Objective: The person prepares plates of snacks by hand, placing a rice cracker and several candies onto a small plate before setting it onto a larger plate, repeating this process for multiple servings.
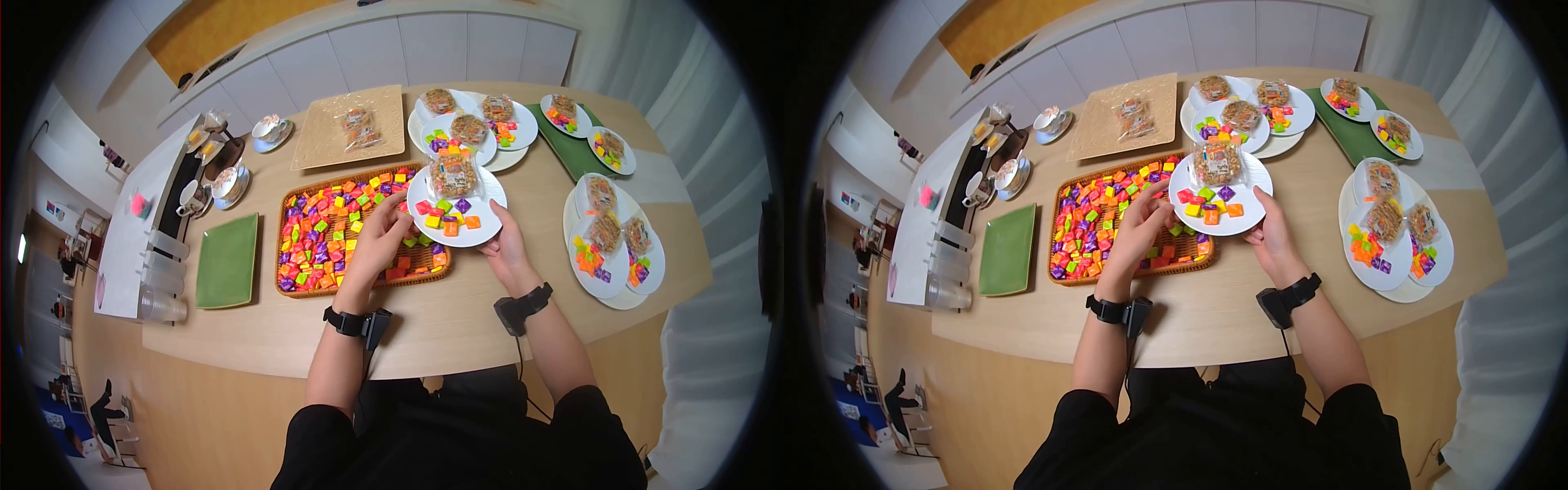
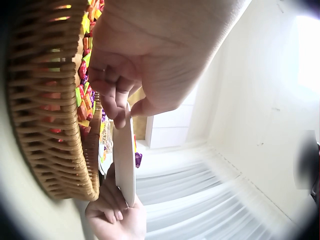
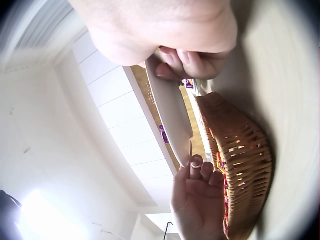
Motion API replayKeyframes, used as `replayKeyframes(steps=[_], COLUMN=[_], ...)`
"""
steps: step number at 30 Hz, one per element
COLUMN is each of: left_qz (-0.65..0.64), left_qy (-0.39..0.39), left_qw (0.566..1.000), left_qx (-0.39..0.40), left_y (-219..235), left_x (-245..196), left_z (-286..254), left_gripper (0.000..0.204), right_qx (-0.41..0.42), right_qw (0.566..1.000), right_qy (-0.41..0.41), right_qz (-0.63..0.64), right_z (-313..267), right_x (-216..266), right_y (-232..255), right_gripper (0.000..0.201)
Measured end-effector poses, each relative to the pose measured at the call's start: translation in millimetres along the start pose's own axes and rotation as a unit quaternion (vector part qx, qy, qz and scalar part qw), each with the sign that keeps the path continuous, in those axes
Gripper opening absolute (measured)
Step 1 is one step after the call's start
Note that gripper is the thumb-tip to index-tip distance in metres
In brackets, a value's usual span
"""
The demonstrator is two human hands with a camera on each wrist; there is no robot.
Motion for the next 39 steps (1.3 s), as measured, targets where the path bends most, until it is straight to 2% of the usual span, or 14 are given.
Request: replayKeyframes(steps=[9, 12, 13, 17, 19, 20, 23, 27, 31, 33, 37, 39], left_qz=[-0.015, -0.119, -0.115, -0.133, -0.160, -0.162, -0.245, -0.232, -0.226, -0.217, -0.247, -0.286], left_qy=[0.052, 0.096, 0.095, 0.075, 0.072, 0.074, 0.066, 0.074, 0.077, 0.080, 0.111, 0.117], left_qw=[0.997, 0.984, 0.984, 0.983, 0.982, 0.980, 0.965, 0.967, 0.965, 0.968, 0.958, 0.946], left_qx=[0.045, 0.095, 0.101, 0.104, 0.072, 0.092, 0.061, 0.074, 0.109, 0.097, 0.092, 0.098], left_y=[-17, -34, -41, -74, -89, -101, -129, -162, -191, -208, -243, -259], left_x=[-5, -9, -10, -22, -21, -21, -20, -22, -25, -20, -20, -17], left_z=[-5, -7, -10, -15, -13, -12, -13, -5, 15, 28, 59, 76], left_gripper=[0.056, 0.045, 0.045, 0.040, 0.039, 0.039, 0.035, 0.030, 0.032, 0.031, 0.027, 0.026], right_qx=[0.007, 0.001, 0.009, -0.008, 0.005, -0.014, -0.045, -0.047, -0.048, -0.050, -0.041, -0.062], right_qw=[0.998, 0.997, 0.996, 0.993, 0.990, 0.988, 0.983, 0.983, 0.987, 0.980, 0.973, 0.977], right_qy=[0.038, 0.047, 0.053, 0.103, 0.119, 0.128, 0.148, 0.161, 0.154, 0.170, 0.185, 0.154], right_qz=[0.042, 0.058, 0.070, 0.061, 0.078, 0.085, 0.102, 0.071, -0.002, -0.090, -0.133, -0.136], right_z=[-1, -8, -11, -32, -42, -46, -57, -81, -88, -86, -69, -59], right_x=[3, 6, 9, 27, 30, 32, 37, 65, 101, 118, 156, 181], right_y=[-2, -3, -4, -14, -8, -6, 10, 17, 51, 68, 96, 109], right_gripper=[0.025, 0.024, 0.024, 0.023, 0.022, 0.022, 0.023, 0.023, 0.020, 0.018, 0.017, 0.017])
Point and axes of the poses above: each hand's wrist, its own z-axis towards the middle knuckle, its own y-axis out of the back of the hand, x = y × z, the point moved 2 cm from there along z, towards the middle knuckle
